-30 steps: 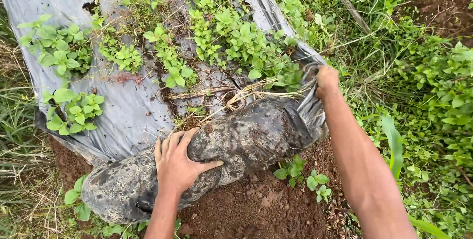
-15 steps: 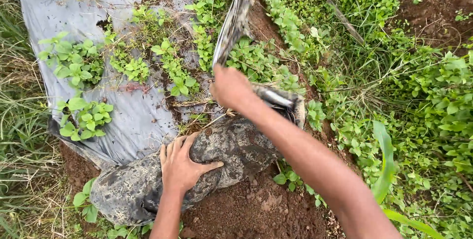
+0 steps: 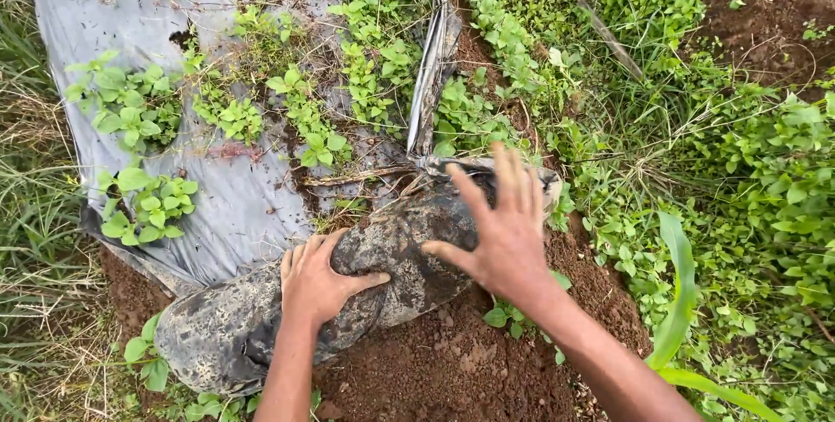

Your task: The person rolls up a black plastic sheet covering a garden bed by hand. They gather the edges of the sheet, which has small green plants growing through it, and fold it into a tight bundle, occasionally pulling away weeds or debris caught in the plastic.

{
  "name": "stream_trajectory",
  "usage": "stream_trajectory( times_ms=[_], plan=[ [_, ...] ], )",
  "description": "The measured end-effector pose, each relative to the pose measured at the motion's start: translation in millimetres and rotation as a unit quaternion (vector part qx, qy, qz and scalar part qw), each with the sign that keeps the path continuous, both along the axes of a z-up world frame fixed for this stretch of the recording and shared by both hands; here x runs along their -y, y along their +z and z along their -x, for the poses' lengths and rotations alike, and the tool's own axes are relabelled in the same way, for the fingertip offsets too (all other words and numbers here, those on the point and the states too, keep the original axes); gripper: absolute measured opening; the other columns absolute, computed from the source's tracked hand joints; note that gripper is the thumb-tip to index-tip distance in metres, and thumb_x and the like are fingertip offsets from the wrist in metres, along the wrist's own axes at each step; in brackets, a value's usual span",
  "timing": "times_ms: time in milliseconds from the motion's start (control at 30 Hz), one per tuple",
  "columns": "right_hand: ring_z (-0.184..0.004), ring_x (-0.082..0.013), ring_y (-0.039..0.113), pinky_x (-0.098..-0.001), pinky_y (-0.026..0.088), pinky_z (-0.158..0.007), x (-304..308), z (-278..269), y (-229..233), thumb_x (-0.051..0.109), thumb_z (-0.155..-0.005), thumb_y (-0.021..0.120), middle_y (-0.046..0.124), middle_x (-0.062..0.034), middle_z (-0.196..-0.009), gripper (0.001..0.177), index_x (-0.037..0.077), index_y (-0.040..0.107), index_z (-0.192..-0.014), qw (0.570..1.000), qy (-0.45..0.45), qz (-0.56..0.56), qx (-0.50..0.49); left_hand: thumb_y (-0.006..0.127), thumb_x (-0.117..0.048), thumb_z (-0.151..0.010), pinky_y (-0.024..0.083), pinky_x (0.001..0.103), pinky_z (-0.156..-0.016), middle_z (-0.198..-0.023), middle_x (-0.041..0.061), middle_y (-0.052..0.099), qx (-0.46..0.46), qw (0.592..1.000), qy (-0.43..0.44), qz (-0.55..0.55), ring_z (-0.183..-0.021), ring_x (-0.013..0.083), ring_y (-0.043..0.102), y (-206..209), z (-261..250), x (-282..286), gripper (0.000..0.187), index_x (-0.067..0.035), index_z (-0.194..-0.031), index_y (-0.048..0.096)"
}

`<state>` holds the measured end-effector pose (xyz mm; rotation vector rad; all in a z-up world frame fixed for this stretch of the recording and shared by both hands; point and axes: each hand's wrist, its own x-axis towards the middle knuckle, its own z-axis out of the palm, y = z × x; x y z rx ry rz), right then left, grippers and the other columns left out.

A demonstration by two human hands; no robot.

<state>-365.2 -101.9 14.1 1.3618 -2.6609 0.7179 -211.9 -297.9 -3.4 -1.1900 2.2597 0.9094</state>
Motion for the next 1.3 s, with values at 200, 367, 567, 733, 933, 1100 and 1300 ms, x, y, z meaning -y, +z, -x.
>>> stream_trajectory(
  times_ms=[200,367,567,733,933,1100,1300],
  plan=[
    [-0.143,-0.0507,0.030,-0.0684,0.028,-0.114,-28,23,-19,0.018,-0.074,0.077,0.025,-0.0296,-0.157,0.098,0.012,0.024,-0.156,0.895,-0.108,0.084,0.425,0.082,-0.082,-0.054,0.016,0.051,-0.129,-0.149,0.004,0.052,0.005,0.999,0.014,-0.029,-0.147,0.0276,0.037,-8,9,13,0.119,-0.027,-0.152,0.045],
    [-0.145,-0.0508,0.015,-0.0714,0.013,-0.114,16,-25,-21,0.069,-0.056,0.088,0.023,-0.0199,-0.160,0.120,0.026,0.033,-0.154,0.969,0.171,-0.144,0.102,0.082,-0.077,-0.060,0.027,0.056,-0.125,-0.152,0.011,0.049,0.013,0.995,0.047,-0.085,-0.148,0.0317,0.037,4,20,25,0.120,-0.018,-0.155,0.040],
    [-0.137,-0.0626,0.024,-0.0784,0.011,-0.108,58,-18,-12,0.061,-0.061,0.091,0.019,-0.0288,-0.158,0.129,0.029,0.015,-0.161,0.928,0.238,-0.285,-0.035,0.084,-0.071,-0.067,0.036,0.060,-0.118,-0.145,0.020,0.056,0.044,0.989,0.082,-0.112,-0.141,0.0387,0.045,-18,35,48,0.113,-0.014,-0.154,0.042],
    [-0.131,-0.0547,0.042,-0.0730,0.021,-0.110,102,25,-2,0.069,-0.064,0.083,0.038,-0.0263,-0.150,0.118,0.030,0.023,-0.159,0.900,0.272,-0.342,-0.003,0.081,-0.078,-0.058,0.040,0.057,-0.112,-0.135,0.018,0.065,-0.006,0.997,0.078,-0.009,-0.132,0.0398,0.056,-27,36,55,0.098,-0.021,-0.137,0.064],
    [-0.121,-0.0403,0.058,-0.0616,0.039,-0.110,168,84,-28,0.071,-0.067,0.076,0.054,-0.0194,-0.140,0.097,0.029,0.047,-0.149,0.850,0.293,-0.403,0.173,0.074,-0.048,-0.090,0.032,0.061,-0.112,-0.122,0.012,0.058,-0.285,0.907,0.003,0.309,-0.122,0.0362,0.057,0,7,7,0.056,-0.015,-0.133,0.063],
    [-0.114,-0.0356,0.066,-0.0566,0.048,-0.103,216,95,-40,0.059,-0.072,0.081,0.069,-0.0168,-0.120,0.077,0.017,0.062,-0.134,0.943,0.167,-0.220,0.183,0.083,-0.048,-0.069,0.004,0.080,-0.109,-0.166,0.025,0.012,-0.149,0.933,-0.047,0.323,-0.150,0.0540,0.010,-36,-18,7,0.117,-0.020,-0.164,0.021],
    [-0.105,-0.0405,0.068,-0.0577,0.059,-0.088,242,88,-59,0.058,-0.074,0.077,0.069,-0.0225,-0.112,0.077,0.012,0.062,-0.134,0.951,0.125,-0.248,0.137,0.072,-0.056,-0.082,0.020,0.079,-0.111,-0.167,0.019,0.017,-0.045,0.950,-0.027,0.307,-0.149,0.0466,0.024,-42,1,34,0.100,-0.030,-0.163,0.018]
  ],
)
